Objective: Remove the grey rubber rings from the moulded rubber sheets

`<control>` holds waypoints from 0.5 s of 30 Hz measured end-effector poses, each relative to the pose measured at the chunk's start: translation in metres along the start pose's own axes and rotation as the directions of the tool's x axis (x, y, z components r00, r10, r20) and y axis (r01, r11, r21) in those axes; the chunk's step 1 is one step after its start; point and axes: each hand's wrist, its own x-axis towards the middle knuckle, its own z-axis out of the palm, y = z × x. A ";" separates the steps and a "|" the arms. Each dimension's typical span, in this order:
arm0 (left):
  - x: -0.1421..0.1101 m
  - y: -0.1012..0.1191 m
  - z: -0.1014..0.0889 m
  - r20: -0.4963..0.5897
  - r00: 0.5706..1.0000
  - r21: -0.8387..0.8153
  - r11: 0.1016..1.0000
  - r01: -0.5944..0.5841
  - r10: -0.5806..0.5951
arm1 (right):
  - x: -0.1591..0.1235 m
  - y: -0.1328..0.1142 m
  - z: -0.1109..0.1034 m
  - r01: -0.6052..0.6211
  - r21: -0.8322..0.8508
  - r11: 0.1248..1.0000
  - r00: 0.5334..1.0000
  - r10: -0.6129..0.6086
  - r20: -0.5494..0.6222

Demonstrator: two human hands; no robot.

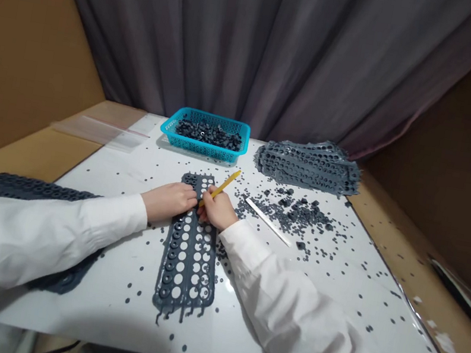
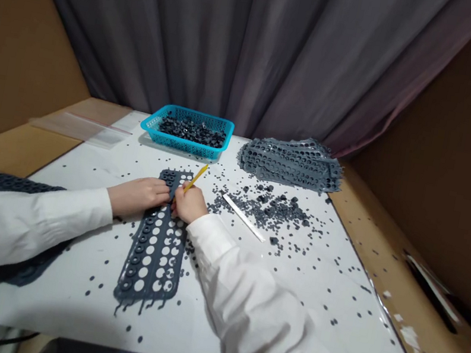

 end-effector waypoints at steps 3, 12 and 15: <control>-0.003 -0.004 0.004 -0.075 0.994 -0.142 0.988 0.062 -0.073 | 0.001 0.001 0.000 -0.007 0.018 1.000 1.000 0.007 -0.001; -0.005 -0.018 -0.003 -0.050 0.766 -0.816 0.468 0.339 -0.641 | 0.003 0.003 0.001 -0.013 0.083 0.996 1.000 0.012 0.012; -0.003 -0.022 -0.006 0.104 0.742 -0.938 0.183 0.294 -0.663 | 0.004 0.004 0.001 -0.018 0.125 0.992 1.000 0.016 0.014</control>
